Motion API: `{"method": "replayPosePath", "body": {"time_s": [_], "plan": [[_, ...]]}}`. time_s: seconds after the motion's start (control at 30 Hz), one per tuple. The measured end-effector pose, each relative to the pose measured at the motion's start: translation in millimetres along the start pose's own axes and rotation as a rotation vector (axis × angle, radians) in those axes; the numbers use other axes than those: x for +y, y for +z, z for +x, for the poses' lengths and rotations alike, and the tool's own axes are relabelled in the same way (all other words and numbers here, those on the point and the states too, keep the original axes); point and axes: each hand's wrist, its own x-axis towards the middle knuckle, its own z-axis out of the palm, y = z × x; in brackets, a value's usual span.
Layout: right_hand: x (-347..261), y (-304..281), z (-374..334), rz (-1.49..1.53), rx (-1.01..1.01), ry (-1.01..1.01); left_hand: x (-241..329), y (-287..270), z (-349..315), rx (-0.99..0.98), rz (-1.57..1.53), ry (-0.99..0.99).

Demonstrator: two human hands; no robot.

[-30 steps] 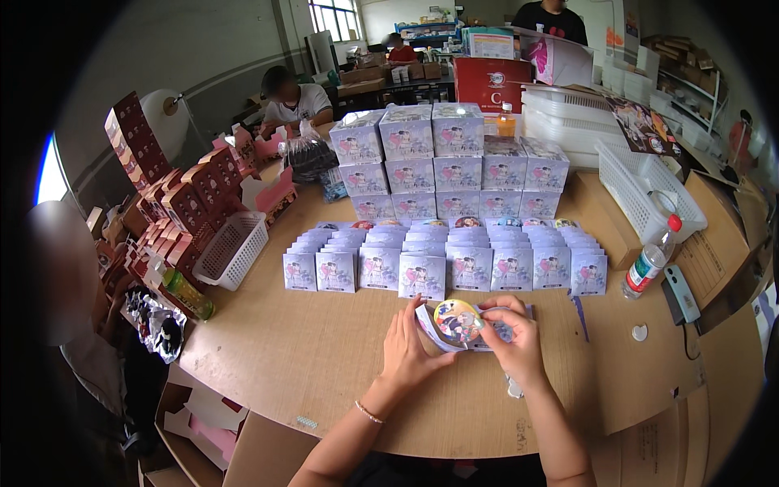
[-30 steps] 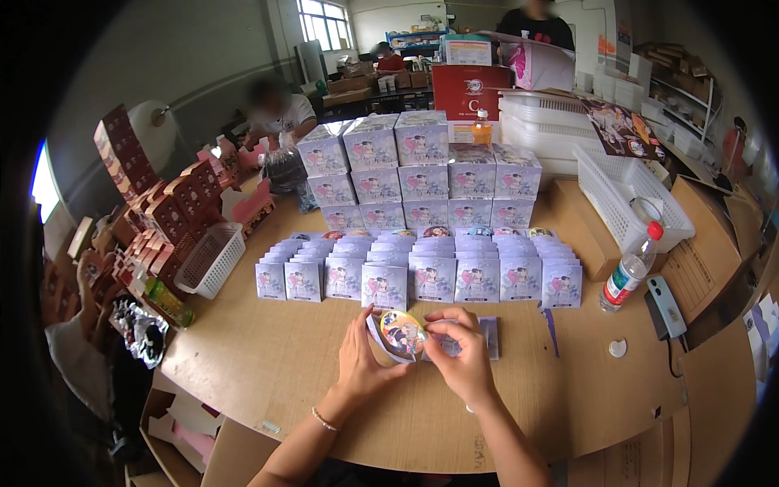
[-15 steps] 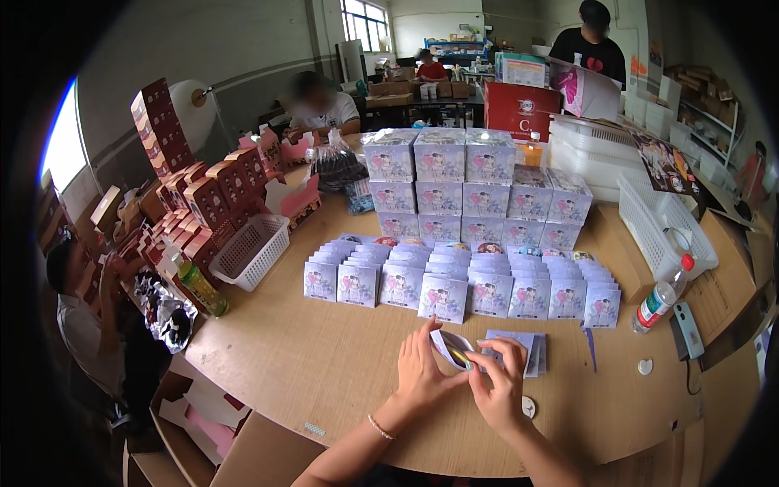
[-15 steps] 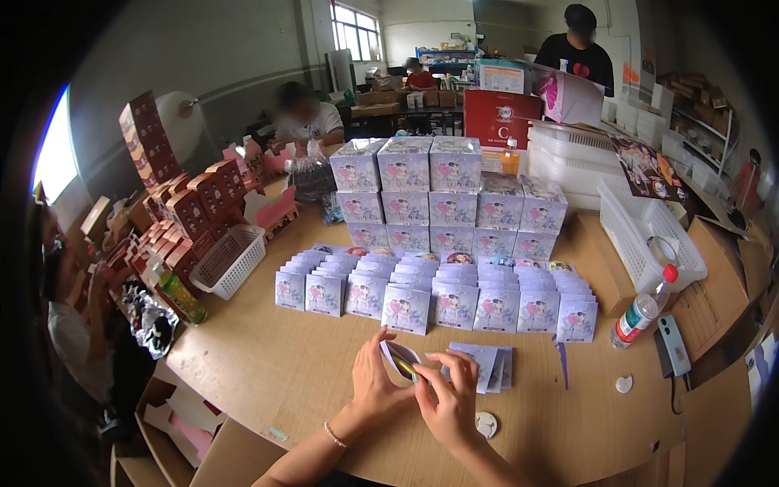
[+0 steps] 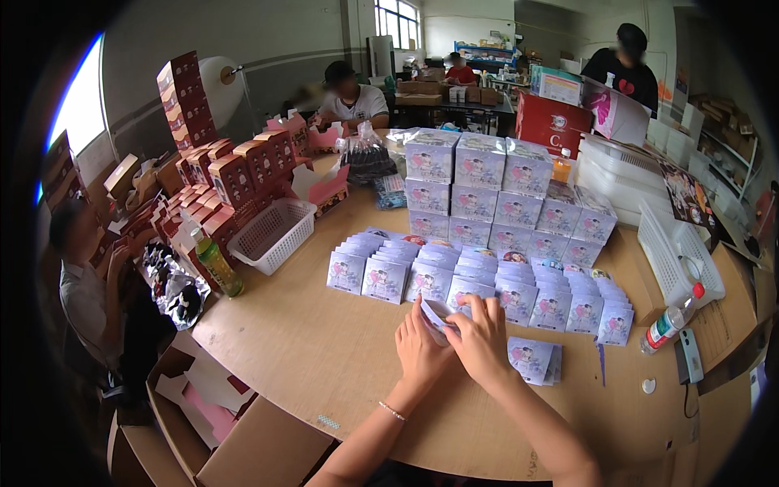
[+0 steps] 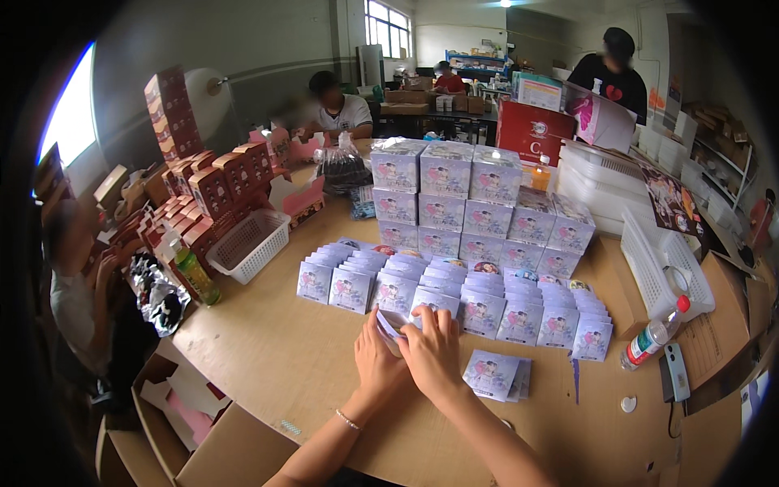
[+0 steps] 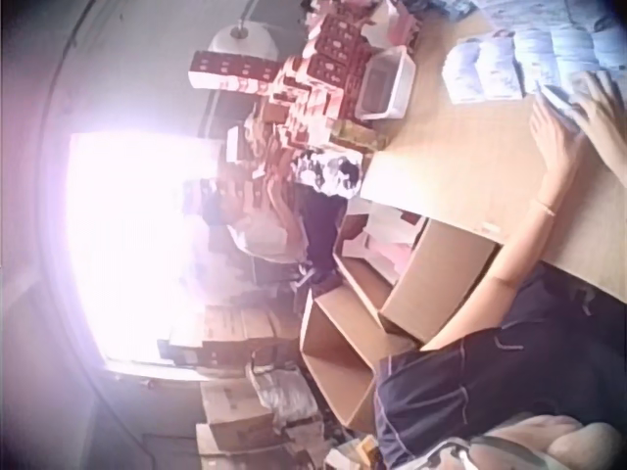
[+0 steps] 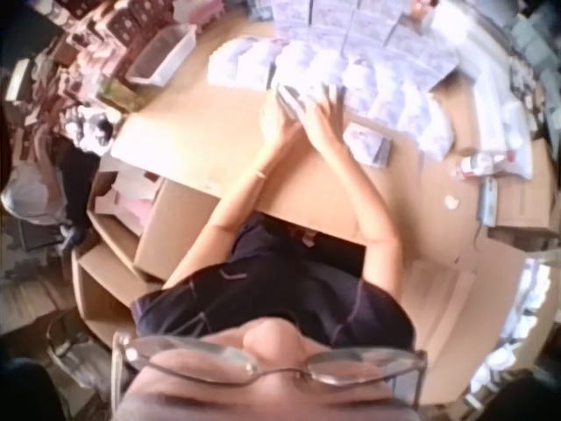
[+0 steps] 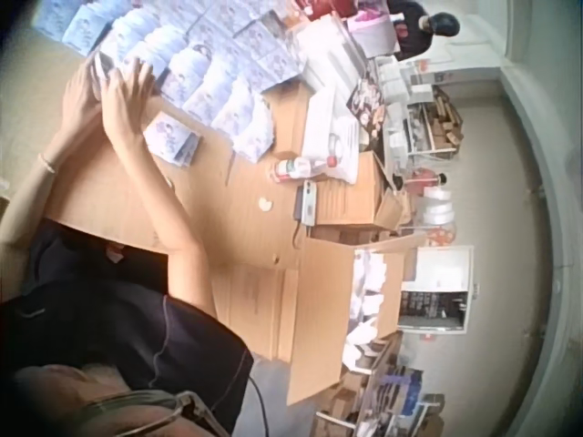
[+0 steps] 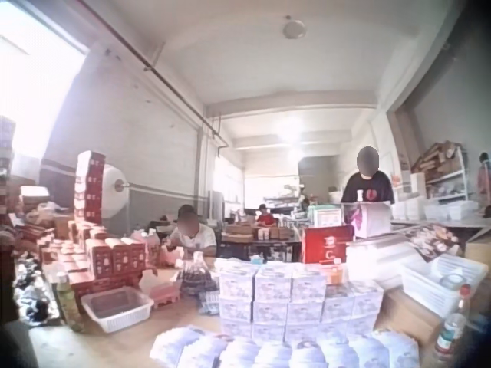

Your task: The person inserts small round items into purple pouches and folds the tops closed. They place the finished pouches into neat stacks on the table. Other workers are visible in the background performing similar tasks.

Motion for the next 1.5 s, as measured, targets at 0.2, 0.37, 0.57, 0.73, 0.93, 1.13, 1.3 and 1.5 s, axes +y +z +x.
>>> {"method": "replayPosePath", "body": {"time_s": [0.2, 0.37, 0.57, 0.73, 0.93, 1.13, 1.3, 1.5], "plan": [[-5.0, 48.3, 55.0, 0.124, -0.244, 0.136, -33.2, 18.4, 10.0, 0.036, 0.003, -0.132], [39.9, 91.3, 92.2, 0.206, -0.307, 0.186, -30.7, 25.3, 10.0, -0.068, 0.145, -0.184], [39.5, 109.8, 98.1, 0.082, -0.409, 0.047, -38.4, 35.6, 3.4, -0.168, 0.155, -0.159], [50.0, 109.0, 99.4, 0.046, -0.421, 0.034, -34.2, 37.7, 1.3, -0.217, 0.152, -0.131], [54.9, 106.6, 97.1, 0.023, -0.444, 0.064, -30.2, 39.7, 2.0, -0.207, 0.134, -0.071], [53.4, 51.7, 81.7, 0.079, -0.276, 0.127, -32.6, 36.1, 0.5, -0.209, 0.121, -0.055], [92.3, -39.7, 8.9, -0.107, -0.596, 0.255, -18.3, 31.2, -3.3, -0.238, 0.081, 0.017], [102.7, -61.3, -53.7, -0.373, -0.793, 0.224, 4.5, 23.6, -14.8, -0.330, 0.020, 0.224]]}}
